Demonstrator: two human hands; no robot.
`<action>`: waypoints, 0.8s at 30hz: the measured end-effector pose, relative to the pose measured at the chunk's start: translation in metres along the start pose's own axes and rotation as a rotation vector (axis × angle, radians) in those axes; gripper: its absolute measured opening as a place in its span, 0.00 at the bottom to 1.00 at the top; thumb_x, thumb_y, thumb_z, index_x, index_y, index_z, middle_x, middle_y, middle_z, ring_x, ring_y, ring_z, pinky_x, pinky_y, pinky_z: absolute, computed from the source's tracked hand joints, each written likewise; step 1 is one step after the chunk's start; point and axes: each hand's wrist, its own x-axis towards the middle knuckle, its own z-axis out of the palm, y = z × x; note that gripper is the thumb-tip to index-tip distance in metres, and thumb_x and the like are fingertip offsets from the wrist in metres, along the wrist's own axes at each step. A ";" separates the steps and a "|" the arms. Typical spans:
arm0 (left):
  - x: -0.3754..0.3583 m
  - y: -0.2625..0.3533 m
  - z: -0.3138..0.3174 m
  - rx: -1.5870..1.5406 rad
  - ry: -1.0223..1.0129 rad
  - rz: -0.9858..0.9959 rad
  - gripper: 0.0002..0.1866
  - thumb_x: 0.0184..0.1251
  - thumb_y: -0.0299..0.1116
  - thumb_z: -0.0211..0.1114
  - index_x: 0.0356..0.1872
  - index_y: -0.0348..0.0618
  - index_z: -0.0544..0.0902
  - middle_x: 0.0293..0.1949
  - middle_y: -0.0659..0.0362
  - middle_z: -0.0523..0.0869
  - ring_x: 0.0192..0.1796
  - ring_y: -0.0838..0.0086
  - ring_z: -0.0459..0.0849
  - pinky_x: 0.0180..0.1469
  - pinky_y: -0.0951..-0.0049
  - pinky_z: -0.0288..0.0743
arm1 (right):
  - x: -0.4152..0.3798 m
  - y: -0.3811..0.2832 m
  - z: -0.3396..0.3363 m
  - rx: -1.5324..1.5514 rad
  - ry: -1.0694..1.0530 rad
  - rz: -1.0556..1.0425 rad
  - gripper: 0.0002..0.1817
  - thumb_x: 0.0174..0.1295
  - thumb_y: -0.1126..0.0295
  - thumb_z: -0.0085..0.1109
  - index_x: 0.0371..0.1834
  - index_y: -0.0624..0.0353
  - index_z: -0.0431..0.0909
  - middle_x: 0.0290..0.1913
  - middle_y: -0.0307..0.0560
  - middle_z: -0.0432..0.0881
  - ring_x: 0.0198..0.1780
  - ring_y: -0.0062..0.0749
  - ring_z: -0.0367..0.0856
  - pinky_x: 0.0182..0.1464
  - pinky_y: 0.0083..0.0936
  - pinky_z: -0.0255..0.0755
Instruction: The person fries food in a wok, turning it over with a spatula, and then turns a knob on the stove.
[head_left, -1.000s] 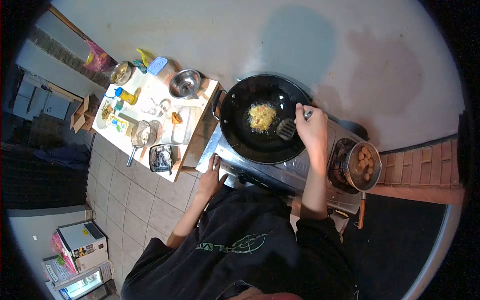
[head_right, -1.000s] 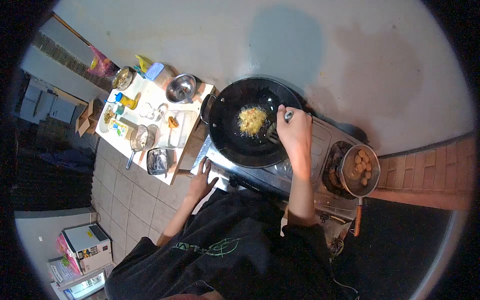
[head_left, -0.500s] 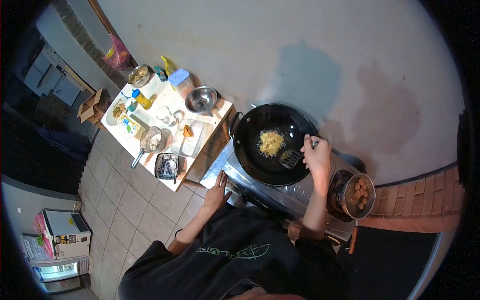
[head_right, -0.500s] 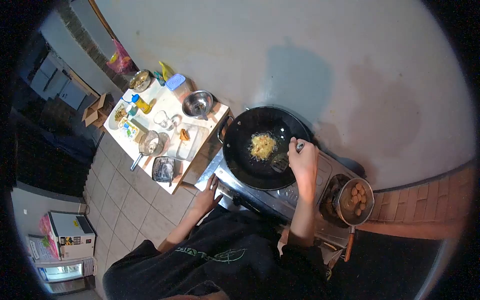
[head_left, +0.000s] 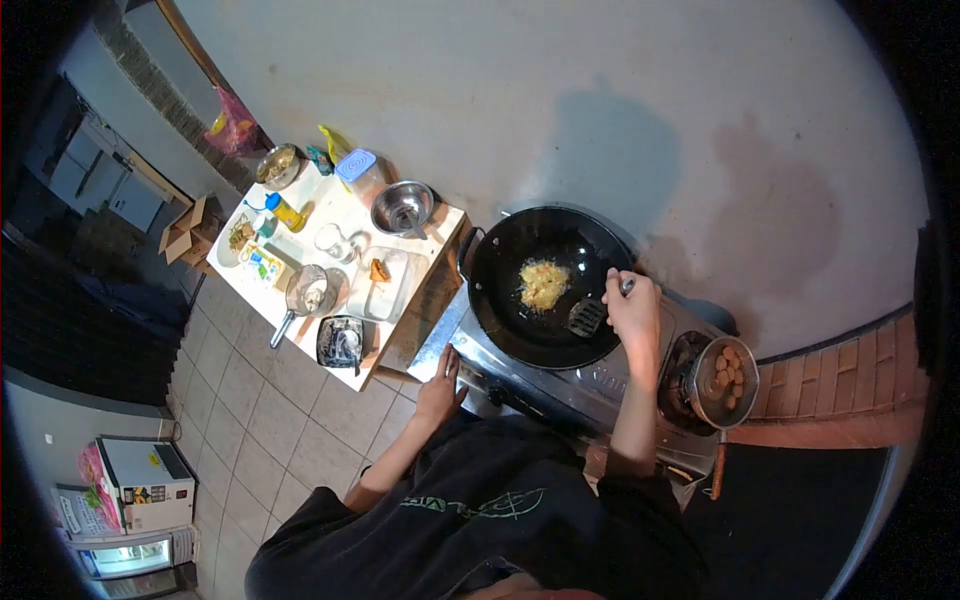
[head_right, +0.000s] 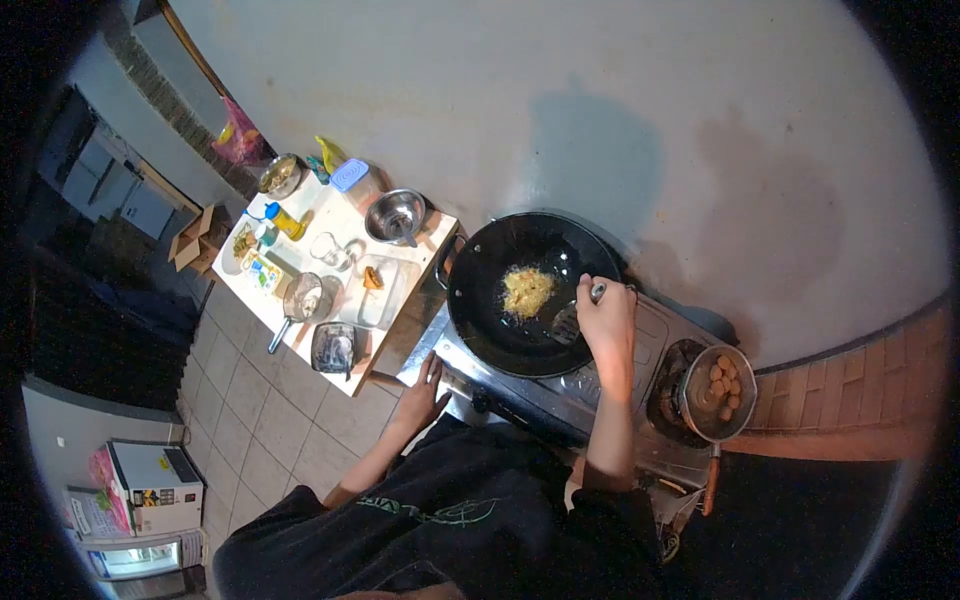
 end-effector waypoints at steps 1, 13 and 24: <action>0.001 -0.002 0.003 0.002 -0.003 0.000 0.44 0.60 0.43 0.67 0.74 0.36 0.56 0.78 0.48 0.47 0.42 0.51 0.87 0.42 0.58 0.83 | -0.001 -0.005 -0.002 0.039 -0.031 0.028 0.22 0.67 0.65 0.56 0.17 0.69 0.71 0.16 0.57 0.74 0.18 0.47 0.75 0.26 0.37 0.64; -0.001 0.026 -0.020 0.073 -0.108 -0.129 0.47 0.58 0.43 0.69 0.74 0.34 0.55 0.79 0.49 0.42 0.39 0.56 0.88 0.38 0.63 0.83 | 0.000 -0.004 -0.009 0.041 -0.051 -0.028 0.20 0.67 0.65 0.56 0.20 0.69 0.72 0.15 0.56 0.70 0.16 0.44 0.64 0.25 0.36 0.61; -0.002 0.024 -0.016 0.053 -0.090 -0.128 0.46 0.60 0.44 0.68 0.75 0.36 0.55 0.79 0.49 0.41 0.41 0.55 0.88 0.39 0.62 0.84 | 0.004 0.002 -0.004 -0.006 -0.038 -0.068 0.20 0.68 0.64 0.56 0.21 0.69 0.72 0.15 0.58 0.69 0.16 0.44 0.64 0.25 0.37 0.60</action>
